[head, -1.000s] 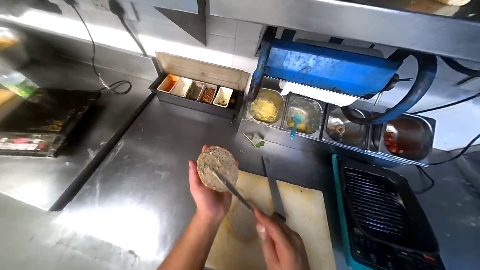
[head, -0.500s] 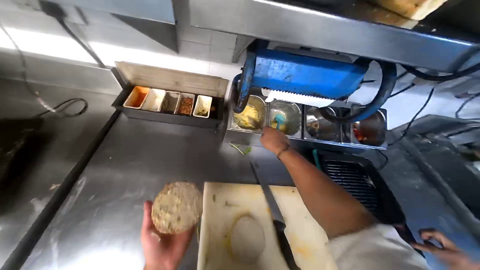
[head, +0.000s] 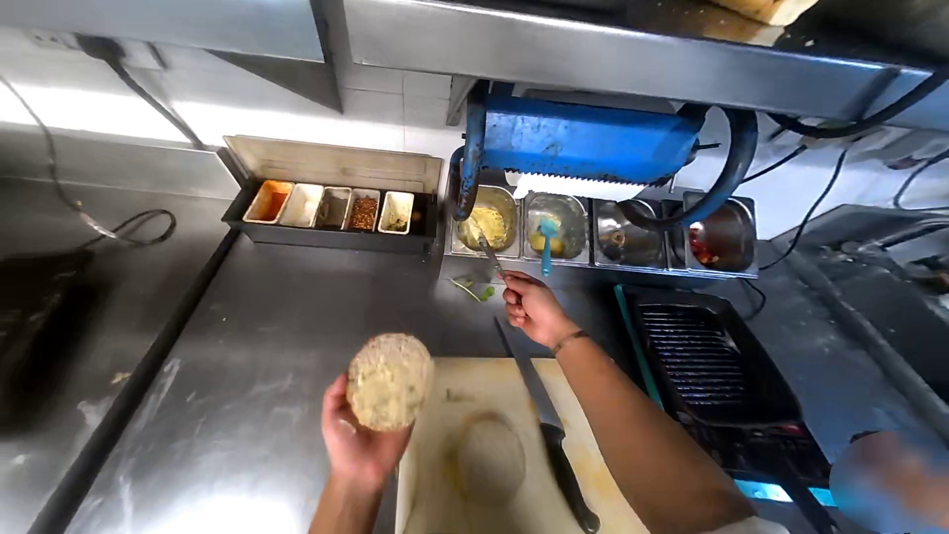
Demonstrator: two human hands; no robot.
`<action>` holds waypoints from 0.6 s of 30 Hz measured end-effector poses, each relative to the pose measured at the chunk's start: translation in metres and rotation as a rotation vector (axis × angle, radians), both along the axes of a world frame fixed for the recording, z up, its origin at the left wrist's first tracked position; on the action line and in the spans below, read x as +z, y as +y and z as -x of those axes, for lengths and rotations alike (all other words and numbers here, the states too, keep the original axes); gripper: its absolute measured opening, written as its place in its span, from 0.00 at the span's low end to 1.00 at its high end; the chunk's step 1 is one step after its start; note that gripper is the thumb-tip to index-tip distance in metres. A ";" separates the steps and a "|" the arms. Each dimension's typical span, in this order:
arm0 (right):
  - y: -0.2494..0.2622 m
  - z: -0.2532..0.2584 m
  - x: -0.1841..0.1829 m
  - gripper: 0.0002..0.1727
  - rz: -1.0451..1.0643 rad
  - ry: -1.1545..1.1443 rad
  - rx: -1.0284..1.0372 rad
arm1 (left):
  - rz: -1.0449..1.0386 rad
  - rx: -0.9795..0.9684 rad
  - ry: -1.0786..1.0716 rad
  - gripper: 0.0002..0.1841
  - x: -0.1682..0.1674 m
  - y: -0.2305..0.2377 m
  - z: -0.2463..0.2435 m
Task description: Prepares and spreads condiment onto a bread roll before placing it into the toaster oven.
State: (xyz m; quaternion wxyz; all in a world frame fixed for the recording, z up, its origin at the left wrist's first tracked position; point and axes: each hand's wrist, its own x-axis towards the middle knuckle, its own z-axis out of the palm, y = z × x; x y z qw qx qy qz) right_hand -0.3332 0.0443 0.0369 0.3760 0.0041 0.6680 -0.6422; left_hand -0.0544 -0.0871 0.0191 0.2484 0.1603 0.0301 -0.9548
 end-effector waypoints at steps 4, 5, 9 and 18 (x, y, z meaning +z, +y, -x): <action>0.054 -0.050 0.028 0.17 0.051 0.184 0.170 | 0.077 -0.037 0.007 0.33 0.009 0.018 0.021; 0.066 -0.064 0.035 0.18 0.038 0.213 0.212 | 0.094 -0.031 -0.003 0.33 0.014 0.022 0.027; 0.110 -0.128 0.048 0.19 -0.106 0.422 0.319 | 0.166 0.073 -0.068 0.31 0.031 0.052 0.047; 0.149 -0.231 0.049 0.18 -0.295 1.146 0.264 | 0.476 0.211 -0.168 0.28 0.044 0.114 0.049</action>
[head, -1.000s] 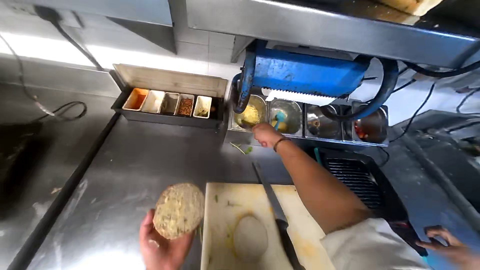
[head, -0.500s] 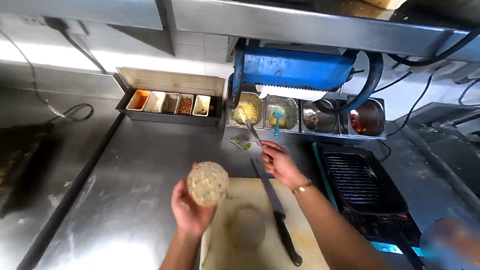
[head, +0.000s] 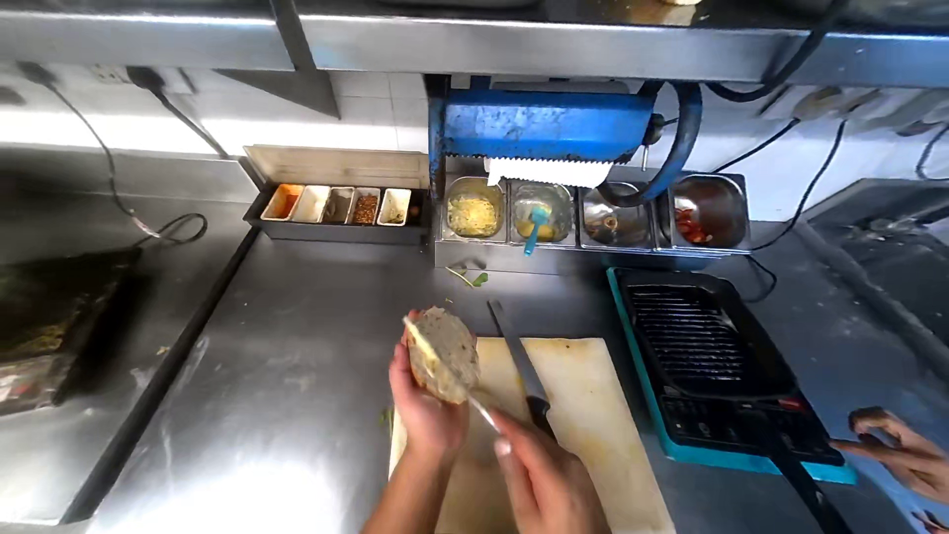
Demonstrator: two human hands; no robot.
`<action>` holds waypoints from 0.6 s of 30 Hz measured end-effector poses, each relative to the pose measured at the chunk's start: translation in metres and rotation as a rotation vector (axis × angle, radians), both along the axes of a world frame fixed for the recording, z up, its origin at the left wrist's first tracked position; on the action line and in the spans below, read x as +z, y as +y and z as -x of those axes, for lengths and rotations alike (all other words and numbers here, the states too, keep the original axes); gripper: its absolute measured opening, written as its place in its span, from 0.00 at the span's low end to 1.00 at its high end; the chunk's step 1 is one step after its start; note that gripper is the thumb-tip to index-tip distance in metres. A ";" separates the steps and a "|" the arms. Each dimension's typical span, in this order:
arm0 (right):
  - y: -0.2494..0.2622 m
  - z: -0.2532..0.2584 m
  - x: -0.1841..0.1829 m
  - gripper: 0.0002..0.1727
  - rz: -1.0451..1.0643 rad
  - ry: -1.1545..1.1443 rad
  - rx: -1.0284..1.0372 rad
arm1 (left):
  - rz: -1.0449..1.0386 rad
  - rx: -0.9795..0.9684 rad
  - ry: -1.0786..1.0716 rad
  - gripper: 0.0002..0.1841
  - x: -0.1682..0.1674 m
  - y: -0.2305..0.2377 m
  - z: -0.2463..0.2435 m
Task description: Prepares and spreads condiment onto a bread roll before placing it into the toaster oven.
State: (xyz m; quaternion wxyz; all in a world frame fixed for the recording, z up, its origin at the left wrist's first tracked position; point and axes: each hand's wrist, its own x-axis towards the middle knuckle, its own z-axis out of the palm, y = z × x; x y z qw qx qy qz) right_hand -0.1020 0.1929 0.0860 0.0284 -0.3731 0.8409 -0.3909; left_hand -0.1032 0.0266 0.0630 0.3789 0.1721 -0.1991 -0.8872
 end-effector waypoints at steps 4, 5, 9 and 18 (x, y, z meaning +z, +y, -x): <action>0.023 0.013 0.001 0.18 0.105 -0.042 0.060 | -0.074 -0.009 0.014 0.29 0.020 0.007 -0.010; 0.025 0.021 -0.002 0.18 0.129 -0.045 0.041 | -0.089 -0.033 0.037 0.30 0.023 0.007 -0.014; 0.023 0.044 -0.012 0.22 0.115 0.087 0.044 | -0.109 -0.165 0.089 0.29 0.031 0.005 -0.025; 0.045 0.058 -0.004 0.21 0.132 0.205 0.231 | -0.203 -0.247 0.152 0.30 0.044 -0.004 -0.033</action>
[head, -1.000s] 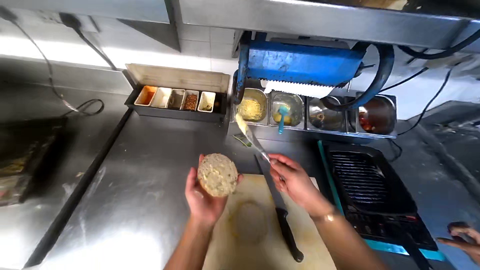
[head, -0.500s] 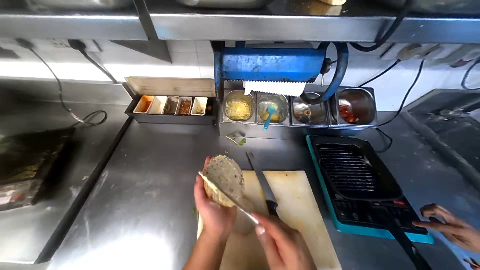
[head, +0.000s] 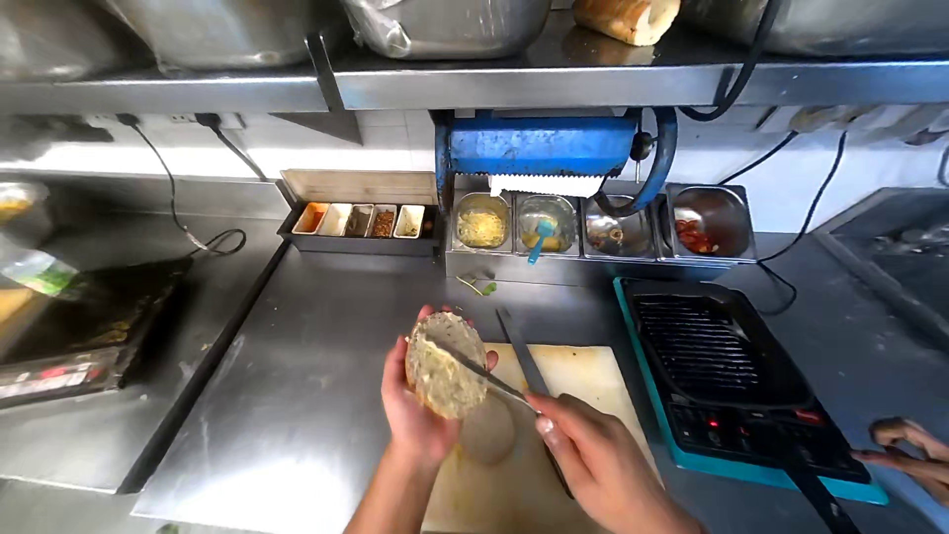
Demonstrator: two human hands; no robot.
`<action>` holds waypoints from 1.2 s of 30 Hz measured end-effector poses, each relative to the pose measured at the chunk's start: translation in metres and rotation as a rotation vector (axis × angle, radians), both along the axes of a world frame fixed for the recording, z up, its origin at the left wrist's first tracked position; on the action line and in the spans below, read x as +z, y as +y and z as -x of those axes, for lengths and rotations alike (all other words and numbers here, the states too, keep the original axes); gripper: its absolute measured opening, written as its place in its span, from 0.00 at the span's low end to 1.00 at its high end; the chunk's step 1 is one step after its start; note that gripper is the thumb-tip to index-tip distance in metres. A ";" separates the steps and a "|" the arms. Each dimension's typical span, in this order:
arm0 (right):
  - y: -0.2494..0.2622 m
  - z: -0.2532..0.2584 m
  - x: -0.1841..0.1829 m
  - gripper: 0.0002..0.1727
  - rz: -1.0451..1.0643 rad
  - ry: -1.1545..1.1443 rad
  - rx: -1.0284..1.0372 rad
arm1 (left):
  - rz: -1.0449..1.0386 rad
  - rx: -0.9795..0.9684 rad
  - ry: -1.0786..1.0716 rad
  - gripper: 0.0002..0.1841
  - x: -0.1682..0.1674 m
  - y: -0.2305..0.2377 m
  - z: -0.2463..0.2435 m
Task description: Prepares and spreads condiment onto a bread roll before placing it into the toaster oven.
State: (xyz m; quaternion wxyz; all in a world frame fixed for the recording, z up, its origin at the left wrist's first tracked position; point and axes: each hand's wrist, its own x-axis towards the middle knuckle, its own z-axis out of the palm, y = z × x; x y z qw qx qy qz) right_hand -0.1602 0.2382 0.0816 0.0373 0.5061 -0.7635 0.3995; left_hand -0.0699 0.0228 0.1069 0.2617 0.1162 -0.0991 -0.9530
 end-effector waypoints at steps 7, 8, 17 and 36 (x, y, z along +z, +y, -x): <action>-0.001 -0.002 0.000 0.20 0.019 0.027 0.046 | -0.024 0.012 -0.029 0.30 0.005 -0.005 0.001; -0.004 -0.002 -0.003 0.21 0.024 0.036 0.034 | -0.017 0.001 -0.033 0.31 0.005 -0.004 0.001; 0.017 0.031 0.015 0.19 0.044 -0.209 0.058 | -0.031 -0.178 0.036 0.35 0.010 -0.015 -0.009; 0.038 0.014 0.011 0.18 -0.060 0.044 0.122 | -0.082 -0.117 -0.036 0.33 0.011 -0.008 -0.016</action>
